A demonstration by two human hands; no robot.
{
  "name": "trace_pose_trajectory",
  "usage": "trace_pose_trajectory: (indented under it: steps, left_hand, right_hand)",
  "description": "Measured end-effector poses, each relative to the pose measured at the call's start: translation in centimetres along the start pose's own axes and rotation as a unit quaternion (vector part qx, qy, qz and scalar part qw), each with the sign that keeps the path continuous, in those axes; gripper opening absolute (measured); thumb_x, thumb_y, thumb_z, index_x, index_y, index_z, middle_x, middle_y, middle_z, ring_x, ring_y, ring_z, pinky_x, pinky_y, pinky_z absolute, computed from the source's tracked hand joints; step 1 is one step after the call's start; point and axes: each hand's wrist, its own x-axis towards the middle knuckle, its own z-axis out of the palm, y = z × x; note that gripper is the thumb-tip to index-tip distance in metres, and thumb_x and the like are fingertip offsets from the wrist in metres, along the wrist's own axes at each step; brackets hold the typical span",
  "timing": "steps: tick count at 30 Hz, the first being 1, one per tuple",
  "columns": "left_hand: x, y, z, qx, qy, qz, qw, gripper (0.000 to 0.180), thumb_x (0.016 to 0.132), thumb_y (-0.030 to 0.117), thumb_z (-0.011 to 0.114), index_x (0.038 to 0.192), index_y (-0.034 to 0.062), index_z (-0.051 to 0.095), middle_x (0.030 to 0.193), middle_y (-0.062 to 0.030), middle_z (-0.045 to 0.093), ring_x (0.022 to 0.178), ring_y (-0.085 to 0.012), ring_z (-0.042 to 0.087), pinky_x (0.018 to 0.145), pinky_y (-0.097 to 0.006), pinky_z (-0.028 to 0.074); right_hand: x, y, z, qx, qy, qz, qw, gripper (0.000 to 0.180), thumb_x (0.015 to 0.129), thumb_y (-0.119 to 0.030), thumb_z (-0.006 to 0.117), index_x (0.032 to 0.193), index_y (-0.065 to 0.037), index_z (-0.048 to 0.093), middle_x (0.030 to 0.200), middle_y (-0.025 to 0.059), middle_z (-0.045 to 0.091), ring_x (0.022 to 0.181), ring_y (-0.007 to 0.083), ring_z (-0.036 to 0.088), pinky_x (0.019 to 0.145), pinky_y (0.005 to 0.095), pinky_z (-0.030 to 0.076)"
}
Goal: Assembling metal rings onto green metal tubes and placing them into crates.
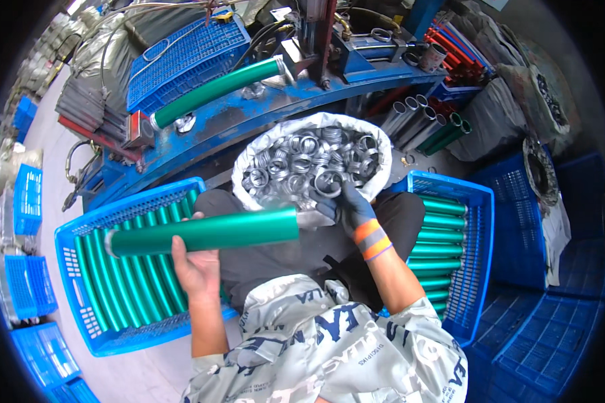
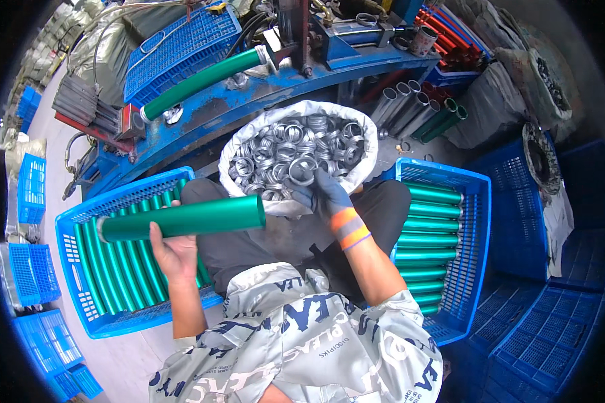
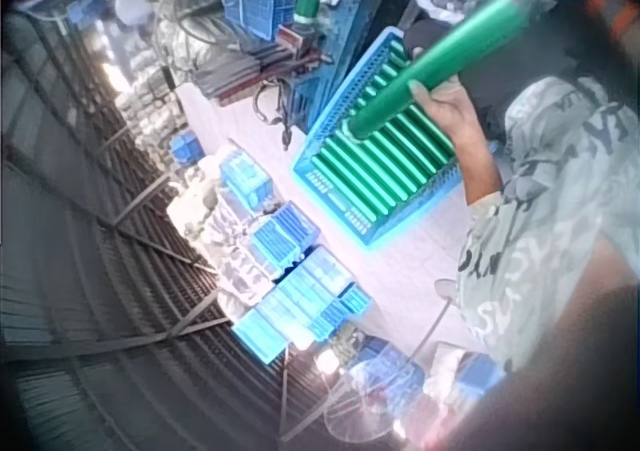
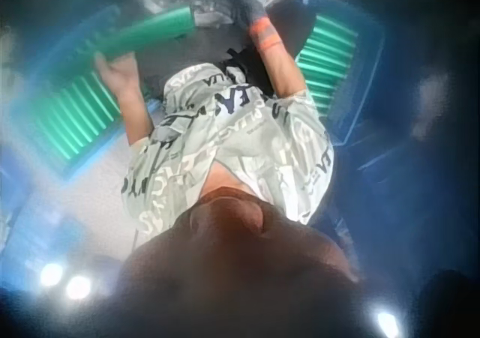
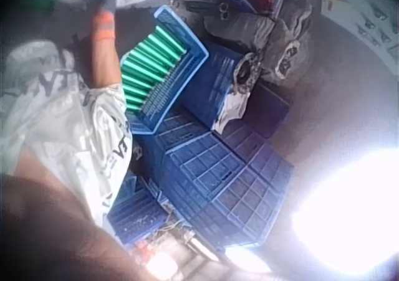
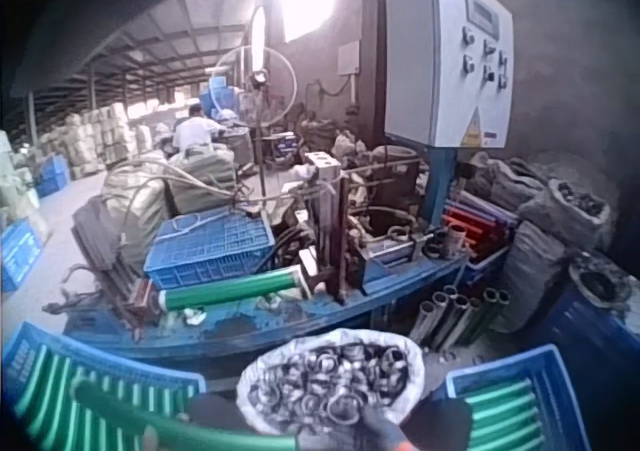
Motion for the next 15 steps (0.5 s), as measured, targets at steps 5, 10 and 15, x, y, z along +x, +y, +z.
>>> trace_pose_trajectory:
  steps: [5, 10, 15]
  left_hand:
    - [-0.1, -2.4, 1.5, -0.018, 0.048, -0.025, 0.998, 0.055, 0.111, 0.041, 0.079, 0.150, 0.0049, 0.065, 0.156, -0.0222, 0.069, 0.141, -0.0337, 0.071, 0.116, -0.053, 0.064]
    - [-0.4, -2.5, 1.6, -0.030, 0.052, -0.022, 0.998, 0.056, 0.114, 0.043, 0.074, 0.151, 0.0024, 0.064, 0.156, -0.0218, 0.069, 0.142, -0.0348, 0.071, 0.117, -0.054, 0.063]
    - [-0.6, -2.2, 1.6, -0.024, 0.038, -0.008, 0.999, 0.056, 0.114, 0.044, 0.073, 0.152, 0.0025, 0.064, 0.154, -0.0197, 0.071, 0.140, -0.0337, 0.072, 0.117, -0.052, 0.063]
  right_hand:
    - [-3.4, 0.4, 3.3, 0.035, -0.107, -0.022, 0.993, 0.086, 0.107, -0.063, 0.075, 0.170, -0.008, 0.053, 0.170, 0.0141, 0.060, 0.148, 0.0436, 0.065, 0.107, 0.0499, 0.067]
    - [-5.0, -0.3, 7.3, 0.082, -0.105, -0.057, 0.989, 0.059, 0.111, -0.045, 0.076, 0.151, -0.002, 0.067, 0.147, 0.0147, 0.074, 0.131, 0.0354, 0.077, 0.100, 0.0403, 0.070]
    - [-4.8, -0.6, 8.3, -0.206, 0.021, -0.062, 0.976, 0.058, 0.100, -0.005, 0.086, 0.153, -0.002, 0.064, 0.141, 0.0112, 0.075, 0.125, 0.0211, 0.075, 0.109, 0.0393, 0.063]
